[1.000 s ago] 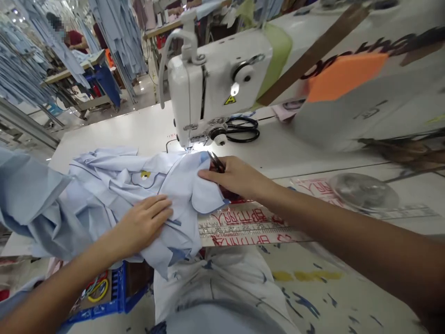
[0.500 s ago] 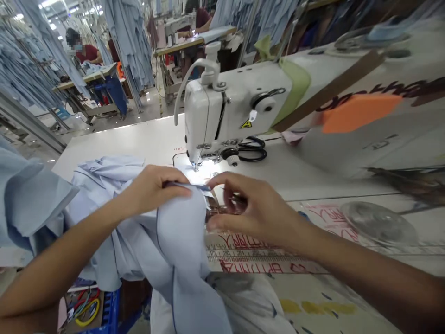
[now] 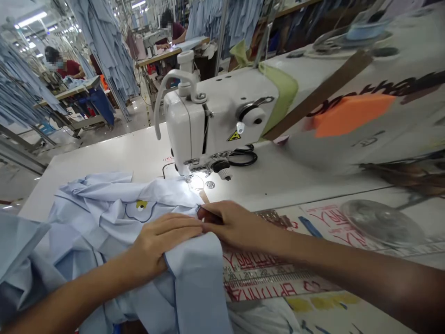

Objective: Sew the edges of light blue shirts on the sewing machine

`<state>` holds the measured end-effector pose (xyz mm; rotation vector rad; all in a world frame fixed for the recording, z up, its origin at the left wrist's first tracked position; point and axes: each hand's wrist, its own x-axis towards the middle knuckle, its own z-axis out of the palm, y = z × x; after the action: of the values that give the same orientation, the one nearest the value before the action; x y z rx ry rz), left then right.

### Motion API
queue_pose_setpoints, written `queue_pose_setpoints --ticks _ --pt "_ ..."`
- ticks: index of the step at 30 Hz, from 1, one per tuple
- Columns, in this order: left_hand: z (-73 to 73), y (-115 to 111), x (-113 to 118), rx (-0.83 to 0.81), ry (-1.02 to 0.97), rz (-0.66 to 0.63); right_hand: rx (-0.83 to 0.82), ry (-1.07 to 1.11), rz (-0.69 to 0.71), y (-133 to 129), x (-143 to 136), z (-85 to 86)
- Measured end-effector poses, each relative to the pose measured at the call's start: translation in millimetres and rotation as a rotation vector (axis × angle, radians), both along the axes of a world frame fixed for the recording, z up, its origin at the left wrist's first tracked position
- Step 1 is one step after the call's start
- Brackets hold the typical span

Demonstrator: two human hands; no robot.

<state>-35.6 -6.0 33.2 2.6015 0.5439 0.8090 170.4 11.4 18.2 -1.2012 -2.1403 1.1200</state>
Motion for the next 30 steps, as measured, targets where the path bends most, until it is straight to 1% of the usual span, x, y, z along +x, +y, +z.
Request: queue_pose_setpoints --ticks 1,2,4,5,6,7,8,11,13,14,15,17,20,22,24,26,28,30 --pt "-0.9 0 -3 0.000 0.004 -0.006 0.144 -0.063 -0.024 2 6 -3.5" --pt "-2.2 1 -6 0.040 0.031 -0.027 0.306 -0.139 -0.040 4 12 -7.3" --pt "-4.8 3 -12 0.189 0.123 -0.102 0.600 -0.301 -0.007 9 20 -14.4" --pt "-5.4 4 -13 0.265 0.169 -0.138 0.686 -0.366 0.032 12 23 -17.1" --pt "-5.3 6 -12 0.333 0.201 -0.164 0.739 -0.406 0.061 16 23 -18.8" --pt "-4.6 8 -9 0.393 0.222 -0.183 0.774 -0.418 0.060 20 23 -19.8" --pt "-3.5 12 -6 0.452 0.231 -0.195 0.803 -0.409 0.029 24 21 -20.1" --pt "-3.0 31 9 0.660 0.243 -0.239 0.868 -0.358 -0.142 34 15 -19.9" --pt "-7.6 48 16 0.764 0.273 -0.249 0.883 -0.345 -0.177 39 15 -21.0" --pt "-11.4 55 18 0.772 0.290 -0.230 0.877 -0.335 -0.168 41 17 -22.0" --pt "-15.6 61 18 0.744 0.299 -0.195 0.869 -0.321 -0.156 41 20 -23.2" --pt "-24.3 66 17 0.594 0.258 -0.108 0.873 -0.291 -0.102 41 28 -25.7" --pt "-33.2 62 12 0.283 0.093 0.038 0.891 -0.287 0.032 38 35 -28.6" --pt "-35.1 57 10 0.135 -0.017 0.145 0.874 -0.327 0.114 36 34 -29.9" --pt "-34.0 53 11 0.051 -0.084 0.225 0.859 -0.388 0.138 35 29 -31.4" --pt "-30.7 50 14 0.001 -0.123 0.260 0.864 -0.435 0.129 34 24 -32.9" --pt "-27.0 48 16 -0.022 -0.150 0.256 0.866 -0.437 0.129 34 20 -34.0" --pt "-24.3 47 18 -0.025 -0.156 0.224 0.864 -0.400 0.135 33 19 -33.8"
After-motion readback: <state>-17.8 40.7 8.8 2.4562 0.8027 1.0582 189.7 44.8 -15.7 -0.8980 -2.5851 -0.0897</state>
